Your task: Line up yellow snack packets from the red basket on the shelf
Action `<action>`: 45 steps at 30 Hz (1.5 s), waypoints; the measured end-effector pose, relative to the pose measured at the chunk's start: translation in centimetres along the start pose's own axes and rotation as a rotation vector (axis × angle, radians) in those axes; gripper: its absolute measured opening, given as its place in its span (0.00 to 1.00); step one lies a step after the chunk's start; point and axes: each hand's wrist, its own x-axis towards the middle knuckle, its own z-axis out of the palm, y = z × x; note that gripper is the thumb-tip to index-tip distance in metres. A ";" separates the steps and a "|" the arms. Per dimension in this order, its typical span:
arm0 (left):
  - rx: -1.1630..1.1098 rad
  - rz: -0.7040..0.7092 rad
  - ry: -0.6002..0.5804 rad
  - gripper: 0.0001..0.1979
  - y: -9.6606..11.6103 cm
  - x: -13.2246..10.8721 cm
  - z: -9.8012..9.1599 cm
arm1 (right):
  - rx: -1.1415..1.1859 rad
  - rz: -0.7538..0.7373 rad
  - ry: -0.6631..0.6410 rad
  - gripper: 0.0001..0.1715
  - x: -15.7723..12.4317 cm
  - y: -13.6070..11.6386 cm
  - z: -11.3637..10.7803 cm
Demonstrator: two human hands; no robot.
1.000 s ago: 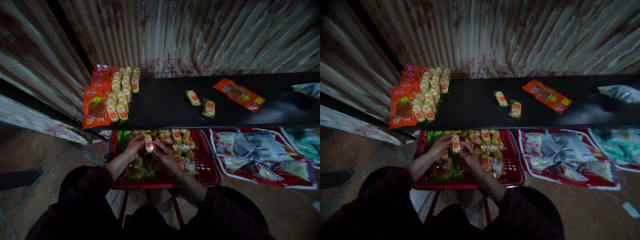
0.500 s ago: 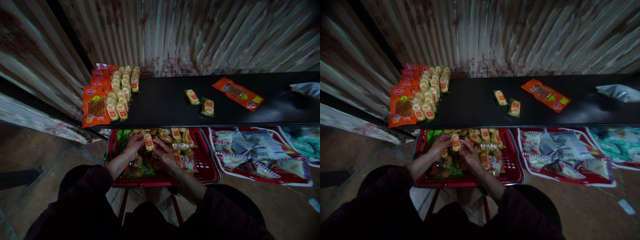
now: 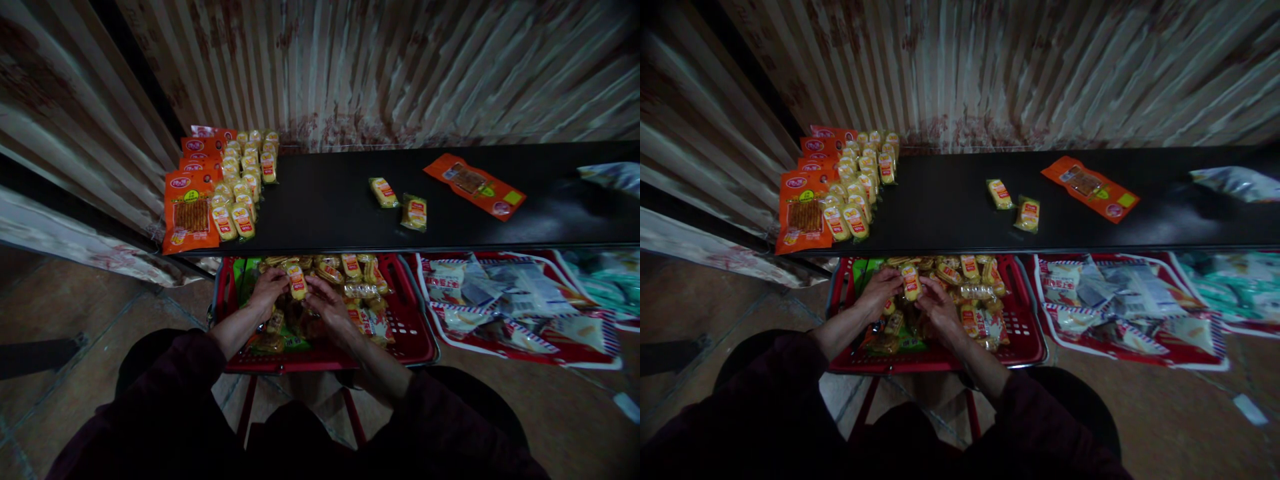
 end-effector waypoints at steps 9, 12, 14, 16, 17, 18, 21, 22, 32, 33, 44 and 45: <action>-0.053 -0.003 0.008 0.13 -0.3 -0.1 0.1 | -0.071 -0.098 -0.024 0.23 -0.1 -0.1 0.1; -0.070 -0.002 0.029 0.13 -0.5 -0.2 0.2 | -0.158 -0.142 -0.018 0.22 0.2 0.2 -0.2; -0.072 -0.011 0.049 0.12 -0.6 -0.3 0.3 | -0.210 -0.168 -0.011 0.22 0.3 0.3 -0.4; -0.067 -0.020 0.053 0.11 -0.6 -0.4 0.3 | -0.249 -0.195 -0.004 0.22 0.5 0.5 -0.5; -0.065 -0.023 0.047 0.11 -0.6 -0.5 0.3 | -0.266 -0.211 -0.003 0.22 0.5 0.6 -0.6; -0.065 -0.026 0.040 0.11 -0.6 -0.5 0.3 | -0.283 -0.230 -0.004 0.22 0.6 0.8 -0.6; -0.072 -0.027 0.028 0.11 -0.6 -0.6 0.3 | -0.330 -0.298 -0.009 0.21 0.9 1.3 -0.7; -0.073 -0.030 0.022 0.11 -0.6 -0.5 0.3 | -0.348 -0.317 -0.009 0.21 1.0 1.5 -0.8; -0.072 -0.060 0.001 0.11 -0.4 -0.7 0.3 | -0.600 -0.531 -0.004 0.19 0.8 1.5 -0.7; -0.069 -0.066 -0.006 0.11 -0.4 -0.7 0.3 | -0.619 -0.554 -0.006 0.19 0.8 1.4 -0.8; -0.091 -0.087 -0.041 0.14 -0.3 -0.8 0.3 | -0.695 -0.589 -0.005 0.21 0.4 1.1 -0.6; -0.088 -0.085 -0.040 0.14 -0.2 -0.9 0.4 | -0.693 -0.576 -0.008 0.22 0.3 1.0 -0.5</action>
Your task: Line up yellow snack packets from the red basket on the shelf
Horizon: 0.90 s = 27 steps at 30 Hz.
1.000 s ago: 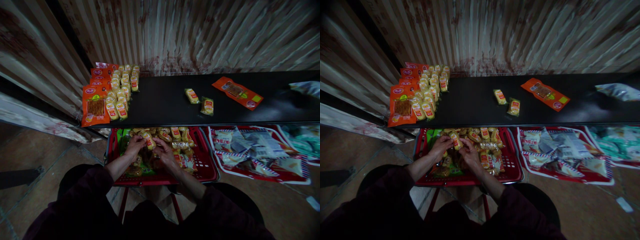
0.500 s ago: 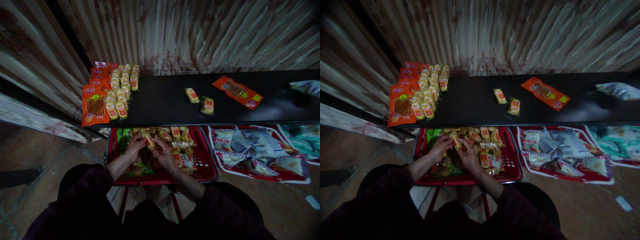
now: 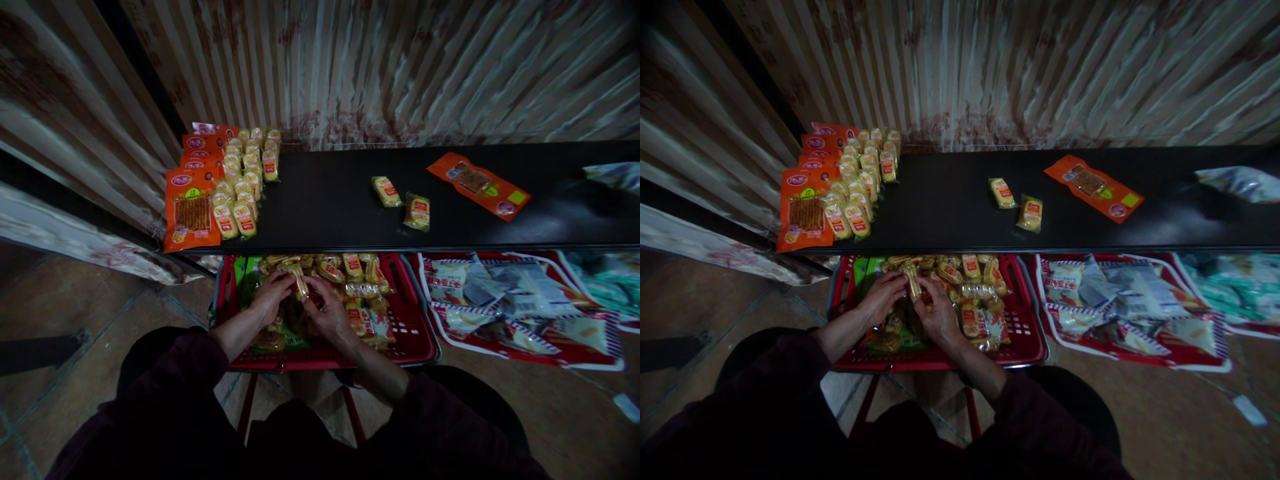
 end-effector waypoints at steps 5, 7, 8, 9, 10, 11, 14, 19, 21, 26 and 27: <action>-0.017 -0.003 0.019 0.12 0.3 -0.3 0.4 | 0.076 0.039 -0.029 0.26 0.0 -0.4 -0.1; -0.039 -0.005 0.015 0.10 0.3 -0.4 0.5 | 0.101 0.036 -0.038 0.27 0.0 -0.5 -0.2; -0.047 -0.005 0.009 0.09 0.4 -0.4 0.5 | 0.111 0.033 -0.044 0.27 0.0 -0.6 -0.3; -0.052 -0.008 0.004 0.08 0.4 -0.4 0.5 | 0.121 0.028 -0.049 0.27 0.0 -0.7 -0.3; -0.058 -0.015 0.001 0.07 0.4 -0.4 0.5 | 0.129 0.023 -0.054 0.27 -0.1 -0.8 -0.3; -0.067 -0.026 0.000 0.06 0.4 -0.3 0.5 | 0.134 0.018 -0.060 0.27 -0.1 -0.8 -0.4; -0.125 -0.071 0.028 0.04 0.3 -0.2 0.6 | 0.147 0.016 -0.080 0.26 -0.2 -1.0 -0.3; -0.196 -0.121 0.103 0.06 0.3 -0.1 0.6 | 0.218 0.029 -0.122 0.24 -0.3 -1.1 -0.2; -0.190 -0.135 0.090 0.04 0.4 -0.2 0.6 | 0.236 0.028 -0.130 0.24 -0.3 -1.0 -0.2; -0.198 -0.130 0.055 0.03 0.5 -0.2 0.6 | 0.243 0.028 -0.099 0.24 -0.2 -0.7 0.0; -0.211 -0.123 0.057 0.04 0.5 -0.2 0.6 | 0.254 0.033 -0.083 0.24 -0.2 -0.6 0.0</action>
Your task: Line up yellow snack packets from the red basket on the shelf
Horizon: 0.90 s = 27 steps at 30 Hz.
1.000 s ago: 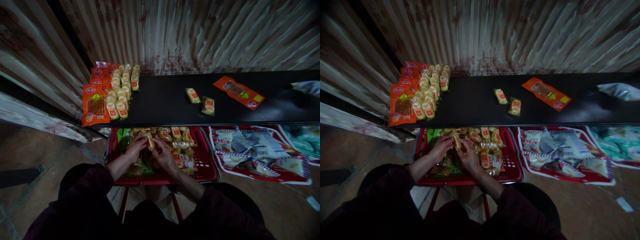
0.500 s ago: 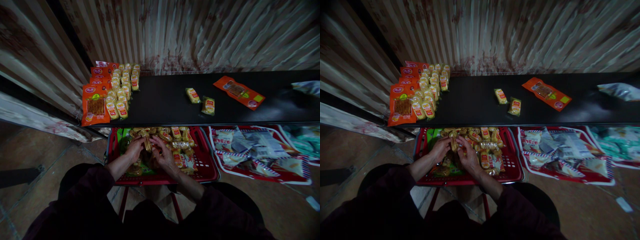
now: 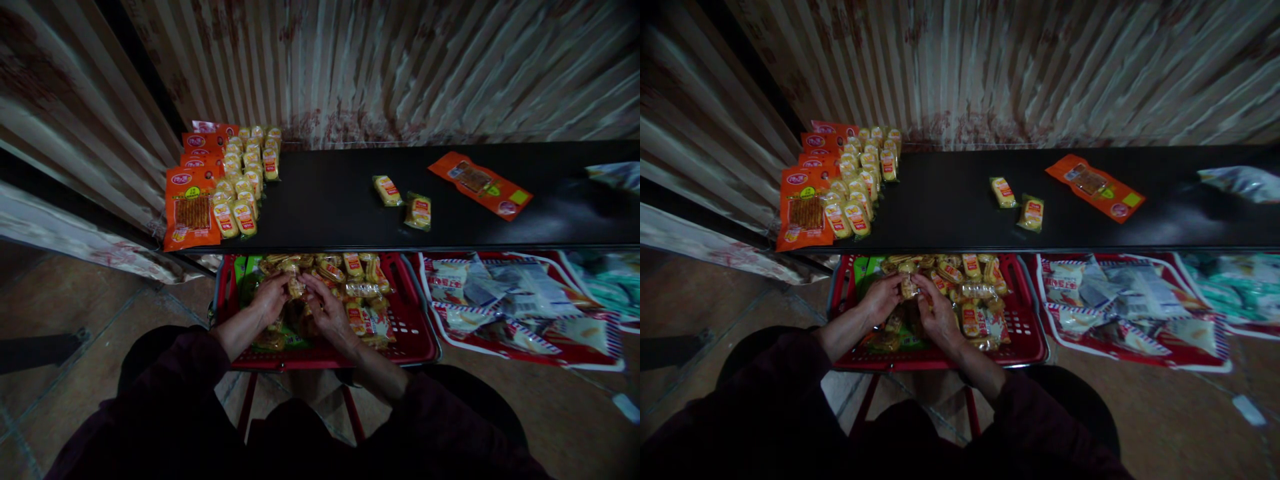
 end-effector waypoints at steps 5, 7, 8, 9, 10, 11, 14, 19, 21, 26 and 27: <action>-0.068 -0.036 0.001 0.05 0.0 0.4 0.0 | 0.015 0.010 0.061 0.22 0.1 0.2 0.0; -0.081 -0.056 -0.002 0.07 0.0 0.5 0.0 | 0.000 0.017 0.068 0.21 0.1 0.2 -0.1; -0.085 -0.061 -0.002 0.07 0.0 0.5 0.0 | -0.010 0.019 0.069 0.21 0.1 0.2 -0.1; -0.086 -0.066 -0.001 0.07 0.1 0.6 0.0 | -0.020 0.020 0.069 0.21 0.1 0.2 -0.2; -0.085 -0.070 0.001 0.08 0.1 0.6 0.0 | -0.031 0.019 0.067 0.20 0.1 0.2 -0.2; -0.084 -0.073 0.002 0.08 0.1 0.6 0.1 | -0.041 0.019 0.062 0.20 0.1 0.1 -0.2; -0.096 -0.081 0.011 0.10 0.2 0.5 0.2 | -0.062 0.004 0.049 0.19 0.1 -0.1 -0.3; -0.086 -0.070 -0.013 0.11 0.1 0.6 0.0 | -0.124 -0.075 0.054 0.18 0.2 -0.3 -0.3; -0.073 -0.060 -0.027 0.09 0.1 0.7 -0.1 | -0.142 -0.093 0.053 0.18 0.2 -0.5 -0.3; -0.104 -0.065 -0.010 0.10 0.2 0.6 0.1 | -0.225 -0.161 0.033 0.19 0.1 -1.0 -0.6; -0.109 -0.065 0.000 0.11 0.2 0.5 0.2 | -0.257 -0.189 0.031 0.19 0.1 -1.0 -0.7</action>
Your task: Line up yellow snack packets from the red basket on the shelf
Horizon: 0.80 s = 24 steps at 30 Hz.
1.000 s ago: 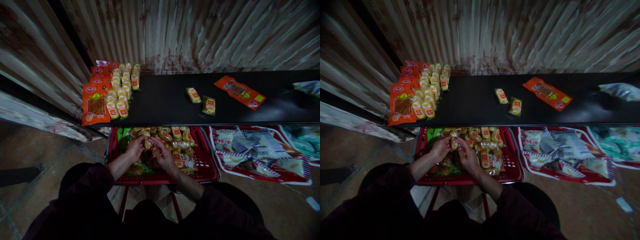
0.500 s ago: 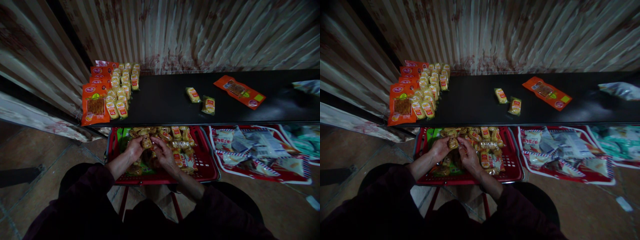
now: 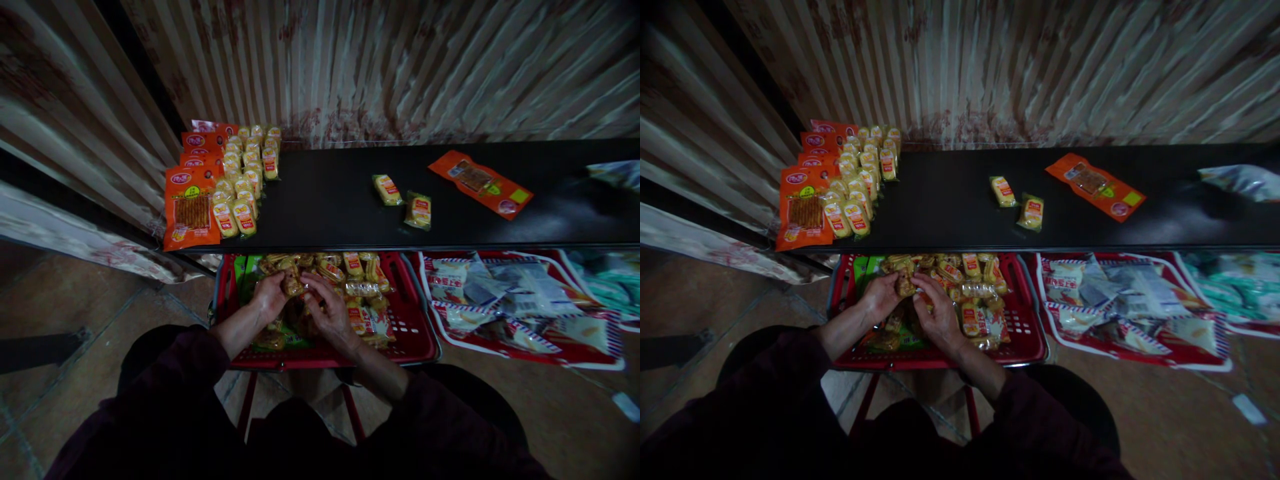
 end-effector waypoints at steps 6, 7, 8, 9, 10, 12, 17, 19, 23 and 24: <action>0.079 0.002 0.011 0.07 0.1 -0.6 0.1 | -0.161 -0.146 -0.042 0.21 -0.1 0.2 0.2; 0.098 0.001 0.012 0.06 0.1 -0.6 0.0 | -0.178 -0.146 -0.048 0.21 -0.1 0.2 0.3; 0.111 0.004 0.016 0.05 0.0 -0.6 -0.1 | -0.192 -0.141 -0.050 0.21 -0.1 0.2 0.4; 0.120 0.008 0.019 0.04 0.0 -0.6 -0.1 | -0.202 -0.134 -0.050 0.21 -0.1 0.2 0.4; 0.127 0.014 0.019 0.03 0.0 -0.5 -0.2 | -0.211 -0.128 -0.048 0.20 -0.1 0.2 0.4; 0.135 0.023 0.009 0.03 -0.1 -0.5 -0.2 | -0.226 -0.122 -0.046 0.20 -0.1 0.2 0.4; 0.138 0.019 -0.019 0.03 0.0 -0.5 -0.2 | -0.256 -0.115 -0.065 0.21 -0.2 0.3 0.4; 0.148 0.009 -0.018 0.04 0.1 -0.5 -0.3 | -0.262 -0.100 -0.067 0.21 -0.2 0.5 0.4; 0.166 0.000 -0.013 0.06 0.2 -0.5 -0.3 | -0.289 -0.076 -0.057 0.22 -0.2 0.7 0.5; 0.171 0.000 -0.008 0.06 0.2 -0.5 -0.3 | -0.292 -0.076 -0.055 0.22 -0.2 0.7 0.5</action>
